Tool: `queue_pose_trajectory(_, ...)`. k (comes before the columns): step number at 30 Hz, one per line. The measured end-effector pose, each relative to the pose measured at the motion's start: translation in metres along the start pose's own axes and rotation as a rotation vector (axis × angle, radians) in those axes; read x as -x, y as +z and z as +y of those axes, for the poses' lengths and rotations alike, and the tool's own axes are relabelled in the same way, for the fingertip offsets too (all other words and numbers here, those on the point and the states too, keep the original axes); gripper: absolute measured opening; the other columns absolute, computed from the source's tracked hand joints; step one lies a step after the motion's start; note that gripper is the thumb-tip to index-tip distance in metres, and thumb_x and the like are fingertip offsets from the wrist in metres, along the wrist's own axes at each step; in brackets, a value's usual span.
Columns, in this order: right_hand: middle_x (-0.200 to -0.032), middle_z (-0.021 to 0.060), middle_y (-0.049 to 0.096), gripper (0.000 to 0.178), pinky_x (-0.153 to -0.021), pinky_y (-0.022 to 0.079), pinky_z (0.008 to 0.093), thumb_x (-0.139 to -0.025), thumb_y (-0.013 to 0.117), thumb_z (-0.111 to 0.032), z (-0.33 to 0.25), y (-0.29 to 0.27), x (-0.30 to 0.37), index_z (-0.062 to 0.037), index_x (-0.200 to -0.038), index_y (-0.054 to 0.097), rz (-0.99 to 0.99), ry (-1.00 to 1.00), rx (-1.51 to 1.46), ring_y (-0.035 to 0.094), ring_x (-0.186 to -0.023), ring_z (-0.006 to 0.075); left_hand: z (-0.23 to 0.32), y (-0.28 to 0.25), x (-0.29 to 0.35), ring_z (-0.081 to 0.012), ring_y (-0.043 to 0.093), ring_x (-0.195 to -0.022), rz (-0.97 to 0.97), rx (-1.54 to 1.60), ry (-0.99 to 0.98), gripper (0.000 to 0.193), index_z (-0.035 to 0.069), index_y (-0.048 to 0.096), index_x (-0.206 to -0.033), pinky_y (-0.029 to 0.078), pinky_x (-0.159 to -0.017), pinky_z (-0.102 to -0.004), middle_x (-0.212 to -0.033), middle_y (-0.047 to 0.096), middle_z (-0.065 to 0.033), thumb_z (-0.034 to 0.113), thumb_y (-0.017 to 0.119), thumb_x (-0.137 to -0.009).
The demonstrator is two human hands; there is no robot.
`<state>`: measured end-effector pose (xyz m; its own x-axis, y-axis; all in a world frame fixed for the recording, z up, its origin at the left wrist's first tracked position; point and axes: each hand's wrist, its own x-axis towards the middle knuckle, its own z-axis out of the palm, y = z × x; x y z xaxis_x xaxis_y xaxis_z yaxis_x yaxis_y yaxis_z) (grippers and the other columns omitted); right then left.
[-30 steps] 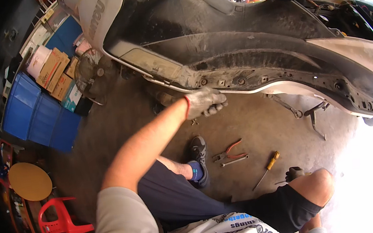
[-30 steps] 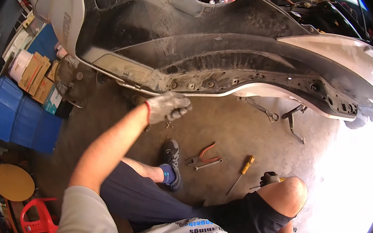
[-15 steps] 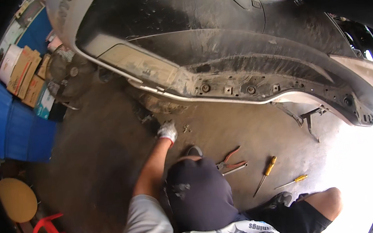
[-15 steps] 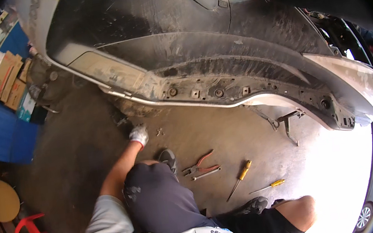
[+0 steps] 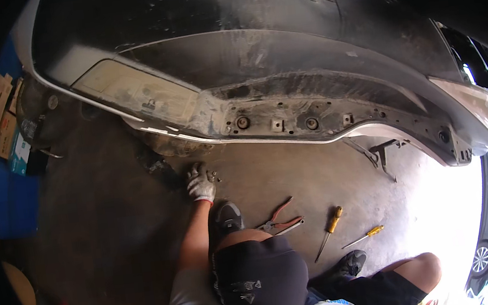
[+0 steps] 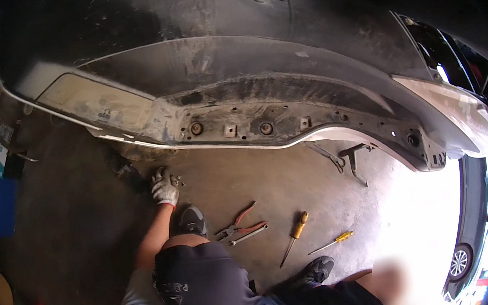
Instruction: Removing screws and plastic body panels from a scooter.
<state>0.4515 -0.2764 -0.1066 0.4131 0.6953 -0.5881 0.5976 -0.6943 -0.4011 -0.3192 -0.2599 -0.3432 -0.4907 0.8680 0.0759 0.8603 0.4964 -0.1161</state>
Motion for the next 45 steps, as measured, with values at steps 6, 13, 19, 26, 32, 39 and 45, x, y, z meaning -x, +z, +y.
queue_pose_trajectory(6, -0.095, 0.0099, 0.068, 0.027, -0.067, 0.055, 0.0356, -0.091, 0.062, -0.021, 0.019, -0.017, -0.003, -0.003, -0.111, 0.062, -0.013, 0.004, -0.032, 0.065, -0.078, 0.0202, -0.038, -0.062, -0.001, -0.0395, 0.044, -0.129, -0.06, 0.362, -0.182, 0.046, 0.013, 0.049, -0.135, 0.035, -0.109, -0.0484, -0.142, 0.045, -0.0173, 0.038, 0.046, -0.096)
queue_pose_trajectory(13, -0.081, 0.0082, 0.067, 0.019, -0.052, 0.051, 0.0313, -0.086, 0.062, -0.016, 0.009, -0.08, 0.005, -0.0011, -0.098, 0.062, 0.019, -0.099, -0.106, 0.061, -0.064, 0.0161, -0.036, -0.118, -0.026, -0.0391, 0.048, -0.126, 0.041, 0.767, -0.222, 0.054, 0.006, 0.051, -0.135, 0.04, -0.105, -0.0472, -0.137, 0.051, -0.0206, 0.043, 0.051, -0.096)
queue_pose_trajectory(19, -0.084, 0.0117, 0.07, 0.028, -0.07, 0.053, 0.0334, -0.086, 0.06, -0.023, -0.131, -0.121, 0.031, -0.0019, -0.103, 0.064, 0.189, -0.339, 0.339, 0.068, -0.072, 0.0182, 0.004, -0.181, -0.039, -0.0253, 0.054, -0.12, -0.471, 2.67, 0.4, 0.03, 0.007, 0.058, -0.124, 0.044, -0.104, -0.0458, -0.133, 0.056, -0.0087, 0.021, 0.052, -0.099)
queue_pose_trajectory(26, -0.095, 0.0112, 0.069, 0.026, -0.068, 0.055, 0.0337, -0.088, 0.065, -0.019, -0.182, -0.017, -0.019, -0.0029, -0.107, 0.063, -0.045, -0.471, 0.176, 0.067, -0.077, 0.0184, 0.017, -0.188, -0.053, -0.0302, 0.046, -0.129, -0.457, 2.794, 0.188, 0.049, 0.014, 0.045, -0.14, 0.037, -0.109, -0.053, -0.143, 0.047, -0.0083, 0.024, 0.059, -0.094)
queue_pose_trajectory(32, -0.093, 0.0236, 0.07, 0.034, -0.076, 0.055, 0.0432, -0.083, 0.06, -0.031, -0.055, 0.064, -0.11, -0.0025, -0.097, 0.07, 0.138, -0.256, 0.657, 0.07, -0.089, 0.0347, 0.038, -0.162, -0.076, -0.0303, 0.04, -0.135, -0.596, 2.845, 0.166, 0.057, 0.018, 0.045, -0.141, 0.032, -0.113, -0.0544, -0.146, 0.045, -0.0087, 0.017, 0.066, -0.088)
queue_pose_trajectory(39, -0.118, 0.0237, 0.064, 0.047, -0.096, 0.049, 0.0455, -0.084, 0.061, -0.029, 0.092, 0.066, -0.136, 0.002, -0.12, 0.061, 0.147, 0.412, 0.245, 0.06, -0.117, 0.0371, 0.082, -0.209, -0.05, -0.0285, 0.053, -0.122, -0.652, 2.744, 0.295, 0.021, 0.003, 0.067, -0.108, 0.04, -0.108, -0.0496, -0.125, 0.062, -0.0115, 0.016, 0.058, -0.093)
queue_pose_trajectory(45, -0.13, 0.0213, 0.058, 0.049, -0.097, 0.047, 0.046, -0.087, 0.053, -0.027, -0.032, 0.156, -0.075, -0.0064, -0.131, 0.048, 0.283, 0.319, 0.133, 0.057, -0.118, 0.0395, -0.016, -0.202, -0.049, -0.0265, 0.055, -0.116, -0.353, 2.528, 0.14, 0.024, 0.003, 0.063, -0.111, 0.044, -0.104, -0.0484, -0.122, 0.062, -0.011, 0.018, 0.053, -0.094)
